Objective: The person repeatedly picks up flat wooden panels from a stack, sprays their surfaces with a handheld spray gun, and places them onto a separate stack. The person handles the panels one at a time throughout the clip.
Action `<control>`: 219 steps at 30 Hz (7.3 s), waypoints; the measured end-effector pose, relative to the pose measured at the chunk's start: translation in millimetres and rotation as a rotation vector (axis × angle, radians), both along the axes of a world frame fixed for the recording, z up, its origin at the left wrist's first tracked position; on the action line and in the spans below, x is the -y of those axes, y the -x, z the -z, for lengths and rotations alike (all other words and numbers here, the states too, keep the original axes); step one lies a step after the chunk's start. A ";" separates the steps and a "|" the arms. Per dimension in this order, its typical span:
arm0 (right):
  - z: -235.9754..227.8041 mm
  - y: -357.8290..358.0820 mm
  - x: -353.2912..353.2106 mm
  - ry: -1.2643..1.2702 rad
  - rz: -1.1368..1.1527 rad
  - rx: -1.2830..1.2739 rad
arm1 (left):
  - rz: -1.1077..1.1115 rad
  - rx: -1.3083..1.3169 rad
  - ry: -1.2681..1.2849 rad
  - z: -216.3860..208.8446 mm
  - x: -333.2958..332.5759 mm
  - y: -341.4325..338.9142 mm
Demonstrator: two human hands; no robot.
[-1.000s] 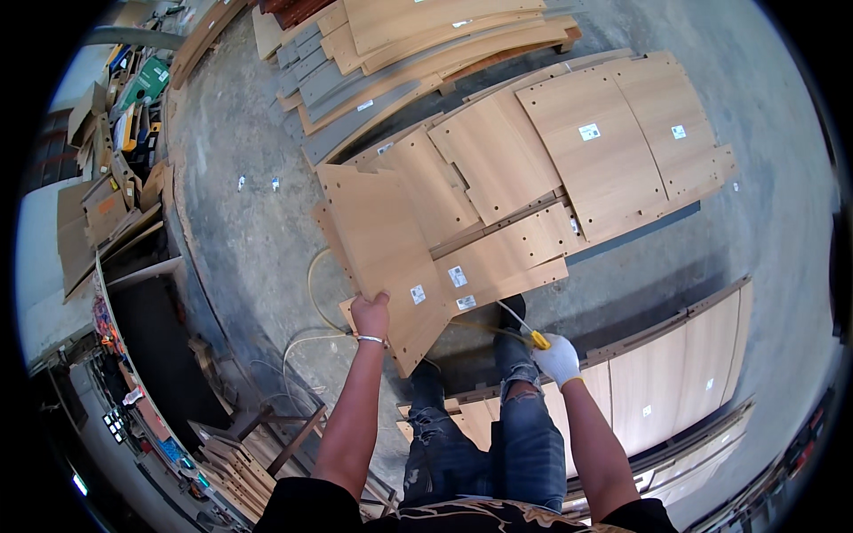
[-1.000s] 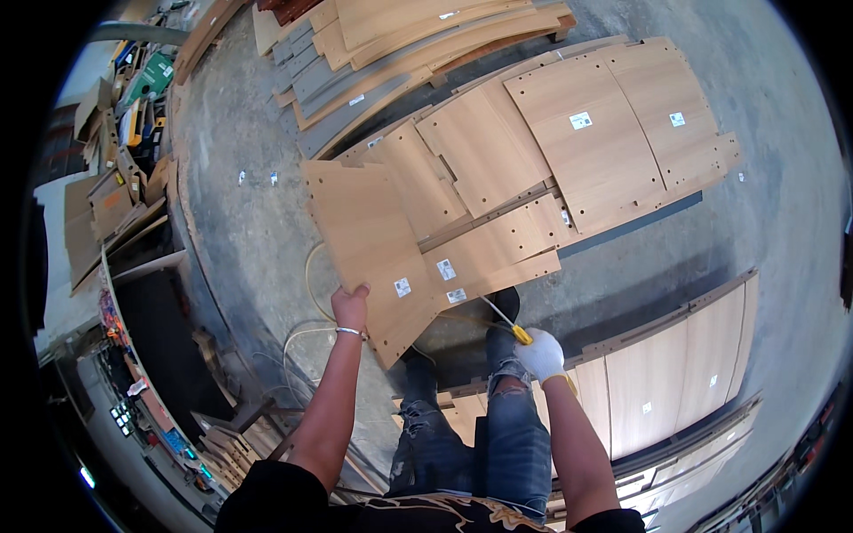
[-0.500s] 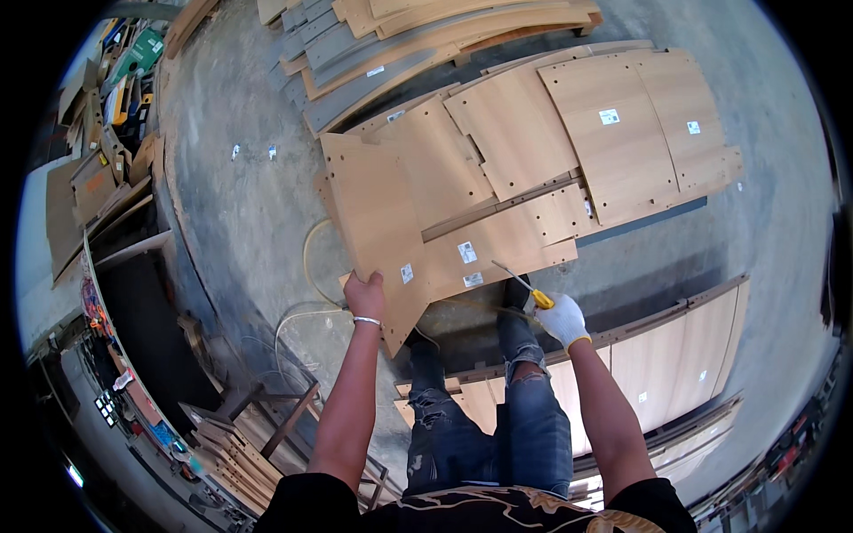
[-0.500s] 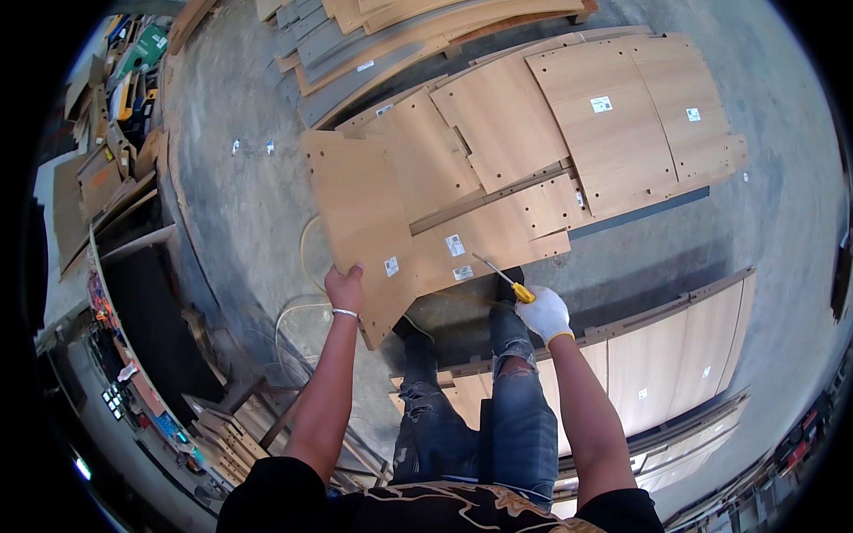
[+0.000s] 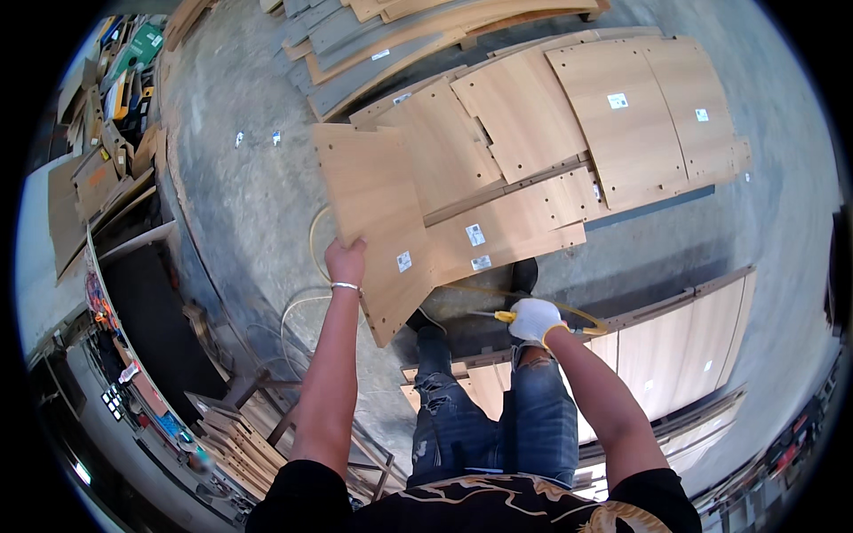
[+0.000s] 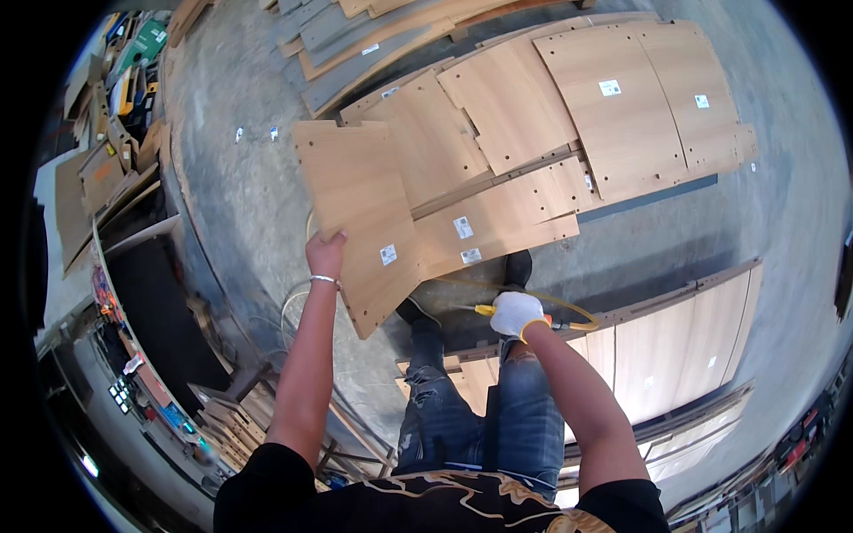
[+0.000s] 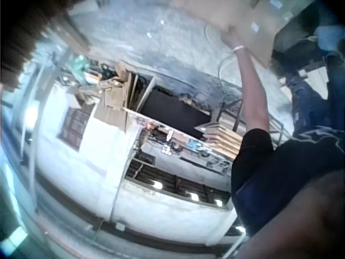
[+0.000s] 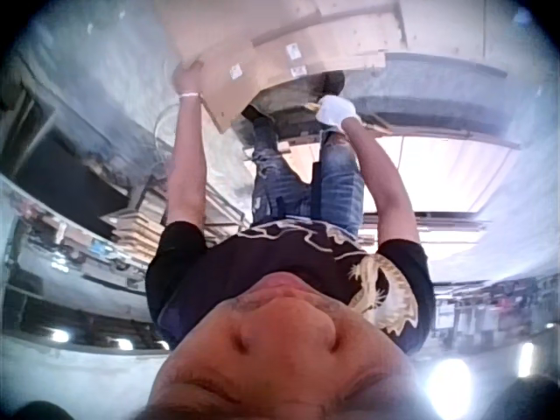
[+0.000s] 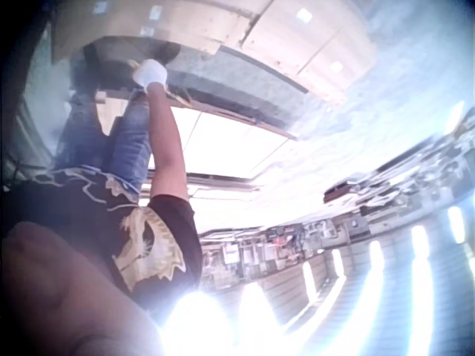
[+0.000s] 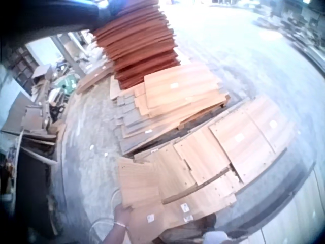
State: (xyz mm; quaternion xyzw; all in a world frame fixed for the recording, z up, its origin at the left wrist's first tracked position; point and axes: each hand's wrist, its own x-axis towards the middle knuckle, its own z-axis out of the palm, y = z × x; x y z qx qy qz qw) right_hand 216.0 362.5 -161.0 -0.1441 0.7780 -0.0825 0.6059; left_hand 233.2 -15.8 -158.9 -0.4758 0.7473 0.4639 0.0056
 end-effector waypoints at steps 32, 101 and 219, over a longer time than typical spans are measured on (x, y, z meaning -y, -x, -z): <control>-38.6 11.3 77.8 0.170 0.353 -0.127 | -0.072 -0.289 0.116 -23.4 -57.6 -55.7; -14.6 32.0 -50.5 0.124 0.412 -0.070 | 0.454 0.119 0.200 -36.3 -62.8 -82.2; -70.4 125.8 45.4 0.280 0.384 -0.293 | 0.282 0.361 0.207 8.5 -108.6 27.3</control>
